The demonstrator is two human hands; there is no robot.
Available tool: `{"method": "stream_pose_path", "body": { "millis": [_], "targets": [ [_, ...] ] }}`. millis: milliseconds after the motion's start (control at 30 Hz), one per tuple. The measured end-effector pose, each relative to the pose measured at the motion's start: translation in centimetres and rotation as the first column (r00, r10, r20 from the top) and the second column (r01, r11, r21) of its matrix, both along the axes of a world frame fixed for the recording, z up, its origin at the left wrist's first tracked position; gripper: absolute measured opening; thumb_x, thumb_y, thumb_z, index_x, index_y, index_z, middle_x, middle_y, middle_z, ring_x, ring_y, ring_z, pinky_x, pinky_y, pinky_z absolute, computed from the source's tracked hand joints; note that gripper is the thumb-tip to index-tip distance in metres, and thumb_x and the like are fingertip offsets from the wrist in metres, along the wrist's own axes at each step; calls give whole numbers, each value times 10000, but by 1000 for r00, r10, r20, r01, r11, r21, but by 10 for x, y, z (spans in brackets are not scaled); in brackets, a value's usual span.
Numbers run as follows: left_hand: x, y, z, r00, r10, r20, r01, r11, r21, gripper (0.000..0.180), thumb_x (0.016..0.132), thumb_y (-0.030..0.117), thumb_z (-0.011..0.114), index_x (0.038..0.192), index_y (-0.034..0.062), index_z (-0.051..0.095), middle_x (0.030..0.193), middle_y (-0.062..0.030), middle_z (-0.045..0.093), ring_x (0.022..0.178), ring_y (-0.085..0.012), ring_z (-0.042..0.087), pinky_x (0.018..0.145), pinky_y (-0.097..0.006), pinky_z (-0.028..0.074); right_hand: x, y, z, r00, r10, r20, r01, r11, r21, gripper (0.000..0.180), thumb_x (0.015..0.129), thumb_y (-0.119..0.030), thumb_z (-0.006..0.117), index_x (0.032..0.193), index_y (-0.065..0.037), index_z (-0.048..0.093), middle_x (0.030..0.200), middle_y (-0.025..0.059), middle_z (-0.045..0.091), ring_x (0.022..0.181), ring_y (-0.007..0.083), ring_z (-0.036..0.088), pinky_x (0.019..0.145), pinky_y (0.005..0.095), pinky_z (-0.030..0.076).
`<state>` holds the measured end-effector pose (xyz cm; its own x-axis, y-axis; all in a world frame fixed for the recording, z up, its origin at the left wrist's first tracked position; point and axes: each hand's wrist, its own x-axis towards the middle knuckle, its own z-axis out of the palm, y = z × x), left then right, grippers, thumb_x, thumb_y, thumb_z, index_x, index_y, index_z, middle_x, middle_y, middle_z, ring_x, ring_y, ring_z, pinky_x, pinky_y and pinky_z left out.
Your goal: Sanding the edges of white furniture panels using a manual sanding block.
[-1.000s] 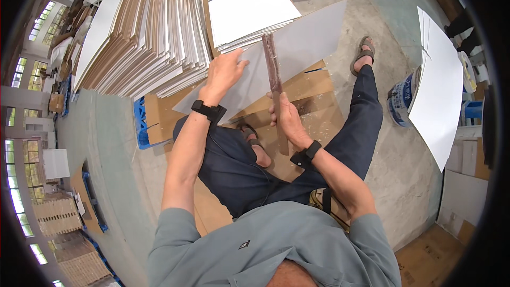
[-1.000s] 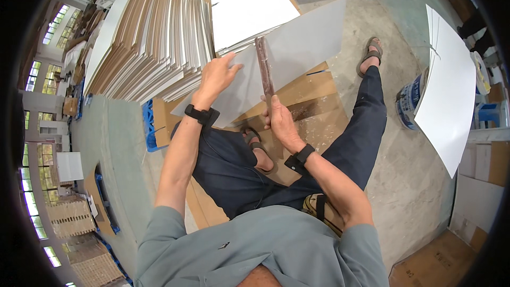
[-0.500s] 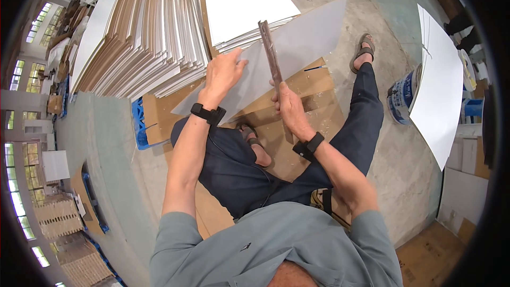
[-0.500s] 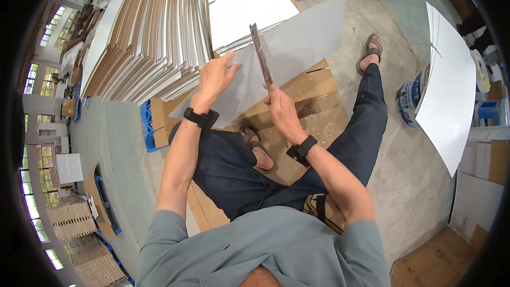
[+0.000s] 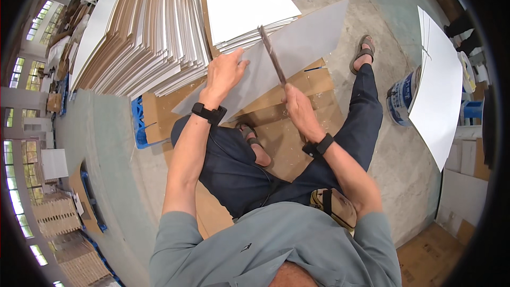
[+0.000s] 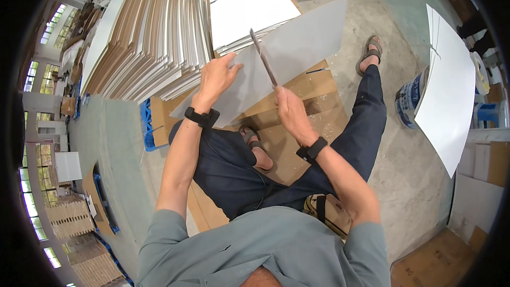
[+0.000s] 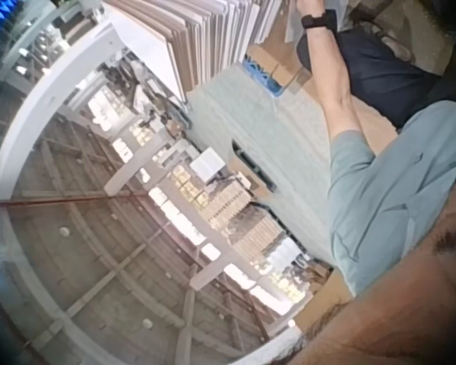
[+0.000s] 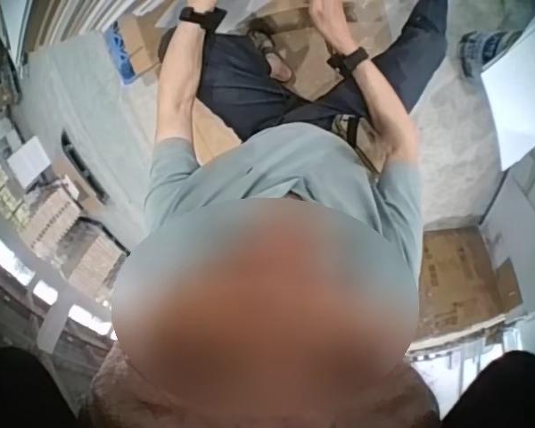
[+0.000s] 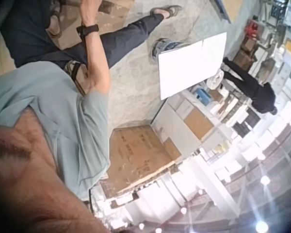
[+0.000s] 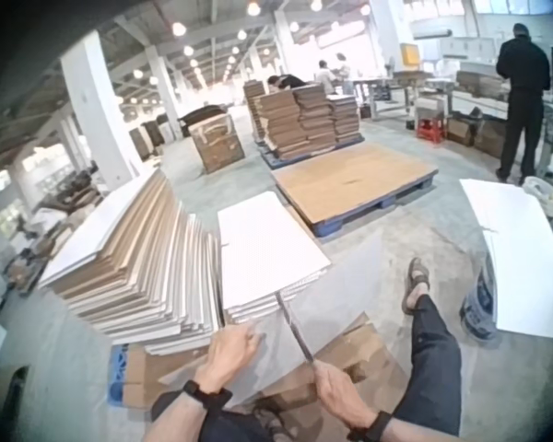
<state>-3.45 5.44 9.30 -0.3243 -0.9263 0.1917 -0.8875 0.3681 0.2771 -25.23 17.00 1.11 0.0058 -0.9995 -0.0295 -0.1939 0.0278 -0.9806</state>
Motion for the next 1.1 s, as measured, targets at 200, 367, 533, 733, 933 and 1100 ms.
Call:
{"method": "stream_pose_path", "body": {
  "millis": [200, 367, 533, 733, 933, 1100],
  "targets": [
    [-3, 7, 3, 999, 0, 35, -1, 999, 49, 330, 936, 320, 714, 1144, 67, 674, 738, -212, 682, 767, -438, 678, 691, -517, 525, 4, -17, -11, 963, -193, -190, 130, 944, -303, 434, 1125, -342, 386, 1263, 10, 598, 1034, 260, 623, 1009, 450, 595, 883, 494, 476],
    [-6, 16, 4, 1000, -12, 23, 11, 999, 33, 238, 959, 283, 682, 1046, 73, 613, 713, -200, 673, 758, -449, 676, 667, -535, 531, -8, -77, 21, 964, -35, -262, -52, 947, -318, 412, 1118, -323, 406, 1278, 3, 601, 1002, 244, 619, 994, 442, 592, 876, 483, 472],
    [-1, 9, 2, 998, -18, 56, 16, 999, 32, 237, 958, 289, 682, 1021, 74, 604, 716, -203, 671, 756, -450, 672, 667, -541, 526, -24, -47, 21, 987, -16, -157, -35, 948, -318, 392, 1114, -303, 417, 1281, -1, 604, 975, 239, 617, 960, 434, 581, 862, 466, 467],
    [0, 4, 0, 1000, -17, -5, 17, 999, 35, 250, 953, 296, 689, 1007, 68, 600, 715, -209, 665, 759, -457, 665, 677, -547, 519, -38, -12, -5, 950, -103, -295, -11, 932, -361, 348, 1101, -275, 471, 1287, -16, 610, 920, 233, 585, 917, 418, 575, 828, 464, 473],
    [-3, 9, 4, 1000, 4, 5, -4, 999, 54, 246, 957, 296, 685, 993, 67, 603, 722, -207, 669, 766, -453, 668, 681, -542, 522, -46, -79, 38, 907, -58, -417, -148, 884, -444, 327, 1097, -297, 480, 1168, -12, 624, 964, 229, 612, 926, 423, 570, 826, 484, 468],
    [-2, 8, 4, 1000, 3, 24, -5, 999, 50, 239, 956, 300, 681, 1035, 78, 635, 729, -202, 676, 780, -444, 679, 695, -535, 535, -63, -91, 61, 945, -28, -327, -111, 910, -400, 362, 1105, -311, 461, 1187, -2, 630, 949, 221, 611, 917, 422, 571, 826, 472, 466]
  ]
}}
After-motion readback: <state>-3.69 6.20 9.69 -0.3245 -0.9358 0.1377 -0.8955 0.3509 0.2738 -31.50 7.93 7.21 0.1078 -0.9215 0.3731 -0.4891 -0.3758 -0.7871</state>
